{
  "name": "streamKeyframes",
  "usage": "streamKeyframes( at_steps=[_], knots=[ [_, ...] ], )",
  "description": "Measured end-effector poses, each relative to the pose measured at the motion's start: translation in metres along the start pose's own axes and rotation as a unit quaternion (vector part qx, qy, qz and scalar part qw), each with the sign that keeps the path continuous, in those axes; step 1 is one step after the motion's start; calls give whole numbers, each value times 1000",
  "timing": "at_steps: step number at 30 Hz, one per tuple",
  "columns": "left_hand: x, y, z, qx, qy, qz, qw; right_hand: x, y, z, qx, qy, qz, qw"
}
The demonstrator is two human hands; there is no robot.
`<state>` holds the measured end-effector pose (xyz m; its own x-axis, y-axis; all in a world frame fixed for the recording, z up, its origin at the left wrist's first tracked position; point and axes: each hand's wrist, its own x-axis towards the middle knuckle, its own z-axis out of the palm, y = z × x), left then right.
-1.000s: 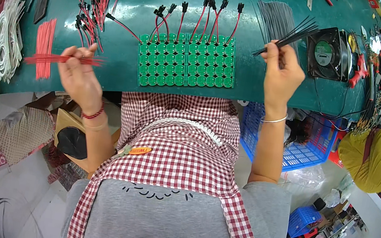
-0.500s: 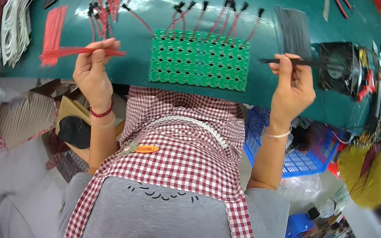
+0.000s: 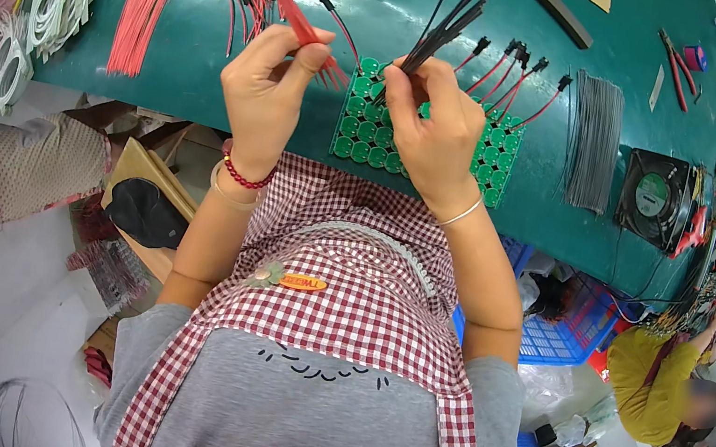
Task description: The person connects wire harnesses to a circuit board and then inserts red and black wire strips into the board connectors by hand.
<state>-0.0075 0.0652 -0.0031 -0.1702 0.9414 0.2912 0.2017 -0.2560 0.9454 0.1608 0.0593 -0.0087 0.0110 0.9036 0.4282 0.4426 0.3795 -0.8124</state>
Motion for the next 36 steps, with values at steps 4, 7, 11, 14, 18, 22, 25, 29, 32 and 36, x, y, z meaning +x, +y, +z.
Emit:
streamKeyframes(
  at_steps=[4,7,11,14,18,22,25,29,32,36],
  knots=[
    [5,1,5,32,-11,29,999,4,4,3,-39,-7,-11,999],
    [6,-2,10,40,-9,45,998,4,6,4,-74,-8,-19,997],
    [10,-4,14,91,-16,90,992,8,7,5,-90,-10,-35,995],
    [9,-3,14,106,-22,80,991,9,7,6,-115,-13,-56,992],
    [9,-4,16,112,-22,84,990,10,9,6,-117,-17,-61,991],
    [9,-4,16,114,-19,84,990,12,6,7,-125,-40,-57,990],
    [9,-5,17,108,-18,100,989,15,8,9,-118,-37,-70,990],
    [10,-5,18,111,-21,96,989,17,9,9,-130,-46,-59,989],
    [11,-5,19,118,-23,102,988,17,7,8,-141,-59,-40,987],
    [12,-6,21,127,-24,110,985,15,2,1,-115,-47,-21,992]
  ],
)
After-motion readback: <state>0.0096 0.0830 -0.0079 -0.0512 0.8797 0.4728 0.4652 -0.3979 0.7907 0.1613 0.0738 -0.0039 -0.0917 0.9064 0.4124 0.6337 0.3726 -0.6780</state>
